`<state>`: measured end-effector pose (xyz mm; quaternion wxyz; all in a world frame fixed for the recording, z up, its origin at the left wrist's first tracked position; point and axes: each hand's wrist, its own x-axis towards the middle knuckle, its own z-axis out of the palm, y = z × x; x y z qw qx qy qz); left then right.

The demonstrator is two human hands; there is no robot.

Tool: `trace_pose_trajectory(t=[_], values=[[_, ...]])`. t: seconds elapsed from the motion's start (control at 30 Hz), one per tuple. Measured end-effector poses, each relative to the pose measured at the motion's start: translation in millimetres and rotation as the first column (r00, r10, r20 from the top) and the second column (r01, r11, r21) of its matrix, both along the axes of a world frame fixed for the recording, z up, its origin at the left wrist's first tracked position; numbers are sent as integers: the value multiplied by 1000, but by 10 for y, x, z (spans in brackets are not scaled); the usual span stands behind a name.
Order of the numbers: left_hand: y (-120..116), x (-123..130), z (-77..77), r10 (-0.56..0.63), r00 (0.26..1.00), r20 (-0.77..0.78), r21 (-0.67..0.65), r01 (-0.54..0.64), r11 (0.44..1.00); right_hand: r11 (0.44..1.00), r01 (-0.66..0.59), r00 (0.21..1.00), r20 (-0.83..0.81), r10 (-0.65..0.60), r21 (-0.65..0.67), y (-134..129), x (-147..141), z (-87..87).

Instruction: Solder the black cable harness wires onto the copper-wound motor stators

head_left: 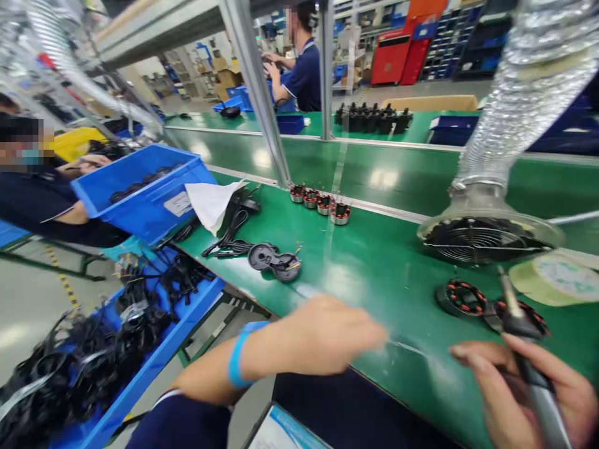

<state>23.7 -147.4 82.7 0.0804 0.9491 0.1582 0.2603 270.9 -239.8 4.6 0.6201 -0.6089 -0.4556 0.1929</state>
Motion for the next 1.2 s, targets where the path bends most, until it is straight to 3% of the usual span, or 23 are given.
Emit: trace_pose_trajectory(t=[0.03,0.07,0.1,0.13,0.17,0.23,0.3,0.4,0.47,0.53,0.63,0.77,0.97,1.07,1.13,1.2], values=[[75,-231,84,115,985,127,66,-124,990,997,72,997,16,-71,-25,32,119,-13],[187,-470,144,316,924,213,74,-338,938,991,123,992,39,-121,-52,65,247,-30],[336,-695,169,544,795,268,32,-572,820,986,160,984,82,-156,-42,96,376,-54],[510,-887,153,737,618,273,-51,-756,653,985,168,978,129,-162,-38,123,495,-86],[693,-1032,100,798,578,171,-128,-790,600,982,181,970,172,-170,-52,146,595,-124],[1008,-1163,-80,702,708,-77,-299,-688,661,975,171,956,263,-130,-140,192,710,-207],[1178,-1116,-277,471,841,-267,-441,-541,716,954,149,932,360,-47,-261,255,710,-279],[1191,-883,-484,169,910,-377,-545,-366,754,919,140,846,526,82,-369,382,604,-348],[1141,-722,-566,42,920,-389,-575,-278,769,919,150,787,606,112,-366,457,546,-382],[1106,-607,-629,14,909,-417,-543,-262,798,927,157,766,635,103,-340,492,518,-417],[1081,-499,-690,122,881,-457,-418,-334,845,940,143,776,624,89,-311,443,487,-464],[954,-187,-689,202,899,-388,-455,-378,806,973,47,779,618,106,-227,273,403,-495],[562,835,-765,-54,930,-363,-552,-168,817,977,-60,788,591,173,-206,118,351,-481],[500,1137,-780,-125,936,-330,-626,-118,770,976,-85,796,576,187,-200,99,353,-473],[565,1215,-771,-70,959,-273,-733,-160,662,977,-86,794,579,185,-194,95,353,-473],[677,1256,-758,48,975,-217,-836,-211,507,978,-95,791,583,186,-184,94,356,-466]])
